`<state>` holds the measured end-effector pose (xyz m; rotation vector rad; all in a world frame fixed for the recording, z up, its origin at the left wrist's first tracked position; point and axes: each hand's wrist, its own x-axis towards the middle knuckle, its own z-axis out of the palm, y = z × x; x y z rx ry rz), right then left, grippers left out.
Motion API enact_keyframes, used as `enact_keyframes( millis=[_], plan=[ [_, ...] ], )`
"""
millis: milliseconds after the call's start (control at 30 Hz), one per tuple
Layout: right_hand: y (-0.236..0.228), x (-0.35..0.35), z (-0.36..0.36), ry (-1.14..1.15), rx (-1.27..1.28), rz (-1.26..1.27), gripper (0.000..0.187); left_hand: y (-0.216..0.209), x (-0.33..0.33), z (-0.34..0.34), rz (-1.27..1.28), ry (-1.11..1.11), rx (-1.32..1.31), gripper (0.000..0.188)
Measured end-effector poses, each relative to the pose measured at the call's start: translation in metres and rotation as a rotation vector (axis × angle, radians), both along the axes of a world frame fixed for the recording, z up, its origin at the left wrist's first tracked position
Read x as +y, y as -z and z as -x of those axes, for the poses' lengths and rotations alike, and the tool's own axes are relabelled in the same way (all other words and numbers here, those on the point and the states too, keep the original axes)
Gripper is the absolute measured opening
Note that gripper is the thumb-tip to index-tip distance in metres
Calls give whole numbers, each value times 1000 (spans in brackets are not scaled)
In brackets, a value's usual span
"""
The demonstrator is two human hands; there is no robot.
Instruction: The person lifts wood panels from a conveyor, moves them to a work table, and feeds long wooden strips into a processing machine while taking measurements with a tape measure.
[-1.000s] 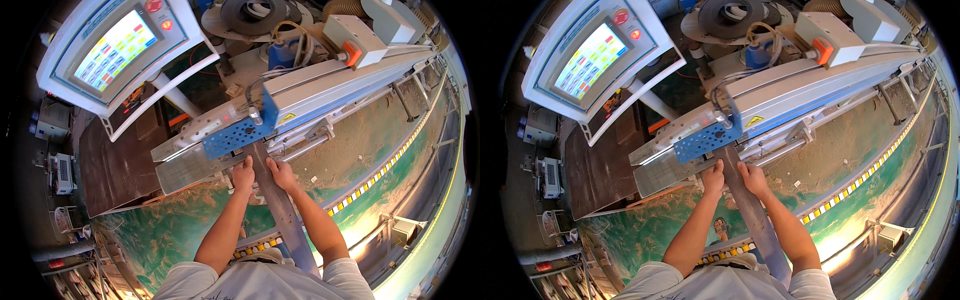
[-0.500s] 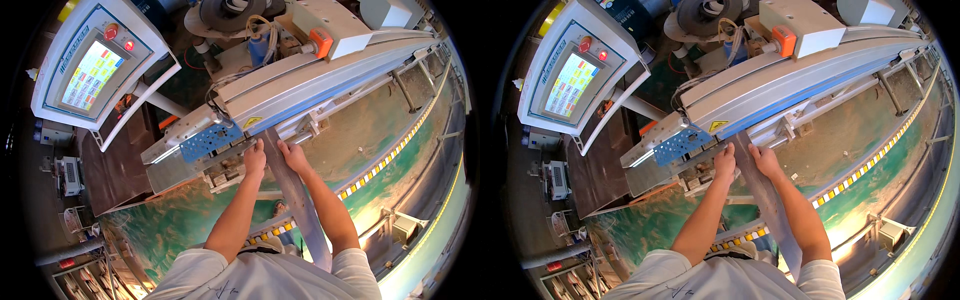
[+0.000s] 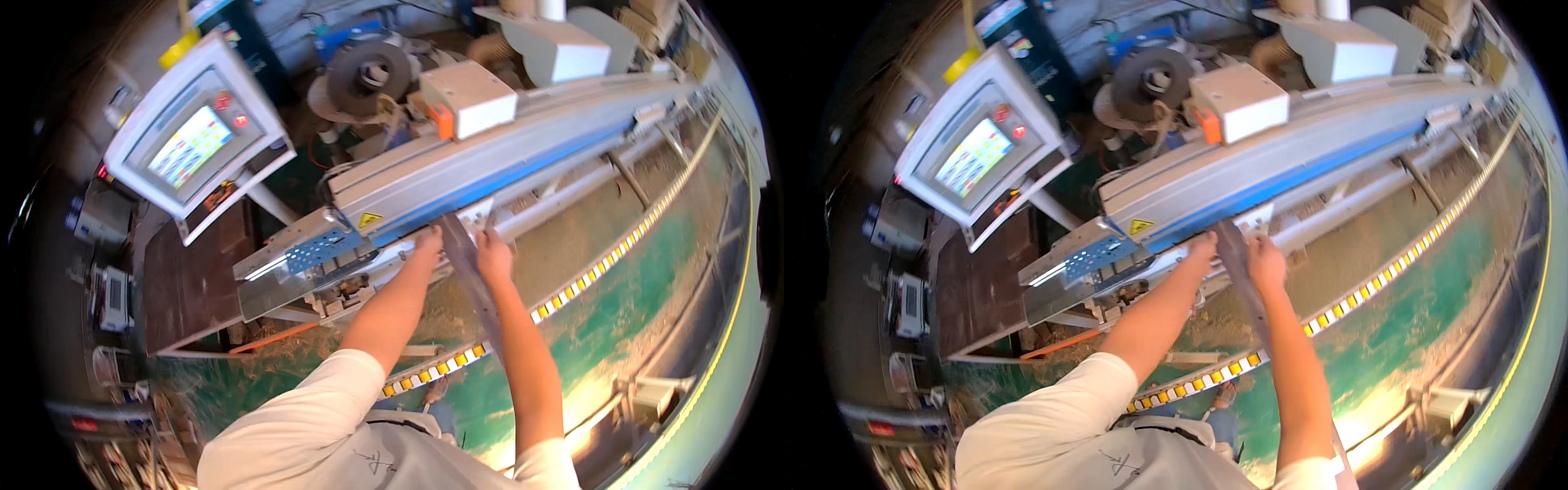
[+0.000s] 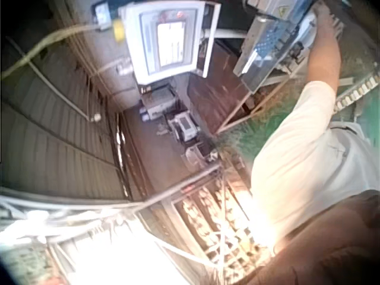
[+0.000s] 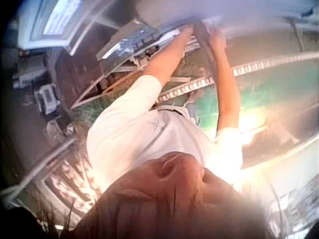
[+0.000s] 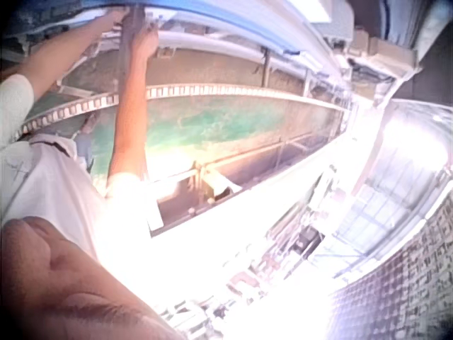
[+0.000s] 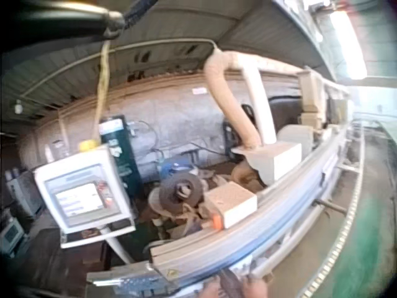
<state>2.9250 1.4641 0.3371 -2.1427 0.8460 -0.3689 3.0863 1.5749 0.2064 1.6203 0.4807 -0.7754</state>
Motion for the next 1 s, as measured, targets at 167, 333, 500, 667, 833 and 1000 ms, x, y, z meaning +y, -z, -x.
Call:
enact_keyframes(
  millis=[167,333,500,667,833,1000],
  plan=[
    [-3,26,218,128,-324,-448,30,-51,2,99,451,411,72,56],
    [135,149,444,365,26,-676,50,-58,217,164,64,833,-83,57],
    [237,266,554,184,524,-770,35,-43,480,171,-395,514,-5,55],
    [248,336,554,114,678,-747,38,42,716,182,-1016,575,-169,58],
    [245,391,554,214,319,-517,49,136,748,134,-699,581,47,60],
    [120,507,393,107,477,-336,47,181,805,161,-341,887,-192,51]
  ],
)
